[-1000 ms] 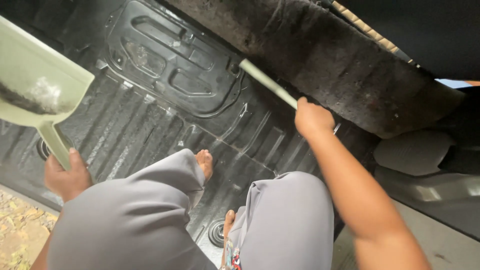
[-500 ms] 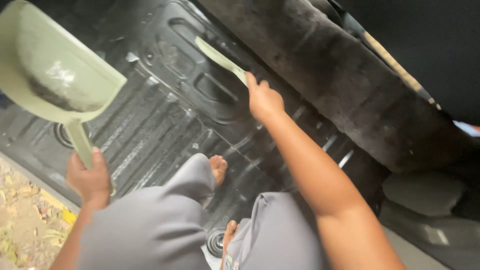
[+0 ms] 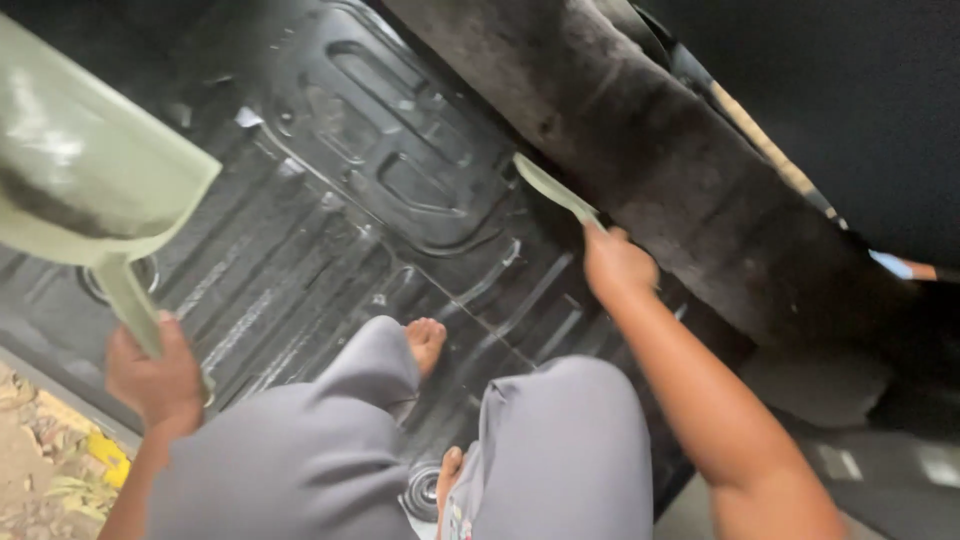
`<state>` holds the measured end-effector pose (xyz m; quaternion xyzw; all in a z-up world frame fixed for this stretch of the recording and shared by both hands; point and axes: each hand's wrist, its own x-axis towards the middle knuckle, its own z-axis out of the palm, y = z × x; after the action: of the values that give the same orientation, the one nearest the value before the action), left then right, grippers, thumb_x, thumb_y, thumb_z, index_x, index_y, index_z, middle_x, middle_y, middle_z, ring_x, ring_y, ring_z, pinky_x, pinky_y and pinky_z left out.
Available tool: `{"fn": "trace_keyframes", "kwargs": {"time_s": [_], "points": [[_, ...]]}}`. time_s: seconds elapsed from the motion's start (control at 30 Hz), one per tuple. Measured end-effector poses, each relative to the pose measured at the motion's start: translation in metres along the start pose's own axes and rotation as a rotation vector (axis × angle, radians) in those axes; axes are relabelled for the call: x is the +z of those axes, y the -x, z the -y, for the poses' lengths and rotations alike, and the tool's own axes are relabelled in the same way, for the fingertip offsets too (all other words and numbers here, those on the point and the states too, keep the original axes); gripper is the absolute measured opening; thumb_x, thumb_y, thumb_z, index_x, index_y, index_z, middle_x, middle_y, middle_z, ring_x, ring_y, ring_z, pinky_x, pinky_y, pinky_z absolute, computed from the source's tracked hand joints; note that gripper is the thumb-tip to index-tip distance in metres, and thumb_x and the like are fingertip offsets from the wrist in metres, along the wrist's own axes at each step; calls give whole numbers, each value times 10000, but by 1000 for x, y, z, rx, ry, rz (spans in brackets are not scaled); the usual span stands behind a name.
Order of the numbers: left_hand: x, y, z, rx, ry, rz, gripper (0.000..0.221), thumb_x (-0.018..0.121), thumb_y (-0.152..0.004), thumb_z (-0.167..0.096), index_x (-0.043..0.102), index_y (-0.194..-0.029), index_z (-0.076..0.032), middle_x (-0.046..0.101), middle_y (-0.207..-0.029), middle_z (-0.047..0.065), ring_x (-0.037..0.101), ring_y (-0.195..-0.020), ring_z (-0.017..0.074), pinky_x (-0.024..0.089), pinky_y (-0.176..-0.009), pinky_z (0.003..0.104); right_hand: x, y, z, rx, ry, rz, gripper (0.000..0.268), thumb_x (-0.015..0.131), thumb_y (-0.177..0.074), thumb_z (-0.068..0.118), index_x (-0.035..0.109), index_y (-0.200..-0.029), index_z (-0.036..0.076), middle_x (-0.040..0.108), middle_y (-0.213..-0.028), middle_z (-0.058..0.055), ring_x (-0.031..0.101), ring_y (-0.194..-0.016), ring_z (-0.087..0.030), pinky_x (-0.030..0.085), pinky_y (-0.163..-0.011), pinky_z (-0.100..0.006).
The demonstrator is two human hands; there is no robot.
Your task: Sweeping the interior floor of a vehicle using a hand brush and a dustpan to collect dirt and debris.
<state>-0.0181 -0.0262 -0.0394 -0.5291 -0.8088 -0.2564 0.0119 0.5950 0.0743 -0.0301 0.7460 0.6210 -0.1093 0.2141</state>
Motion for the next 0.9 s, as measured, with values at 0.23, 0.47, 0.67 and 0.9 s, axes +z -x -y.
{"fn": "trace_keyframes", "kwargs": {"time_s": [0.23, 0.47, 0.67, 0.9], "points": [[30, -12, 67, 150, -127, -98, 456, 863, -1256, -322, 636, -1054, 18, 641, -937, 216, 605, -832, 449, 419, -695, 518, -57, 132, -105, 360, -52, 492, 713, 330, -990, 66, 307, -1610, 415, 565, -1357, -150, 718, -1046, -428, 568, -773, -530], [42, -19, 71, -209, -143, 69, 639, 654, -1393, -532, 779, -906, -137, 754, -786, 53, 715, -787, 345, 501, -726, 517, -92, 168, -67, 335, -276, 307, 548, 356, -996, 267, 470, -1481, 495, 604, -1124, -68, 687, -813, -408, 503, -581, -548], [44, -40, 39, -158, 89, -17, 411, 664, -1252, -357, 713, -1004, -34, 725, -748, 84, 719, -685, 232, 568, -680, 411, 33, 149, -98, 402, -423, 208, 550, 360, -1032, 269, 445, -1499, 546, 590, -1100, -152, 679, -871, -487, 528, -672, -603], [236, 215, -158, 238, 273, 406, 427, 558, -1123, -381, 702, -896, -50, 702, -795, 149, 673, -826, 317, 497, -882, 438, 146, 307, -171, 615, -252, 118, 515, 451, -1092, 278, 419, -1554, 503, 636, -958, -107, 771, -872, -370, 642, -809, -520]]}}
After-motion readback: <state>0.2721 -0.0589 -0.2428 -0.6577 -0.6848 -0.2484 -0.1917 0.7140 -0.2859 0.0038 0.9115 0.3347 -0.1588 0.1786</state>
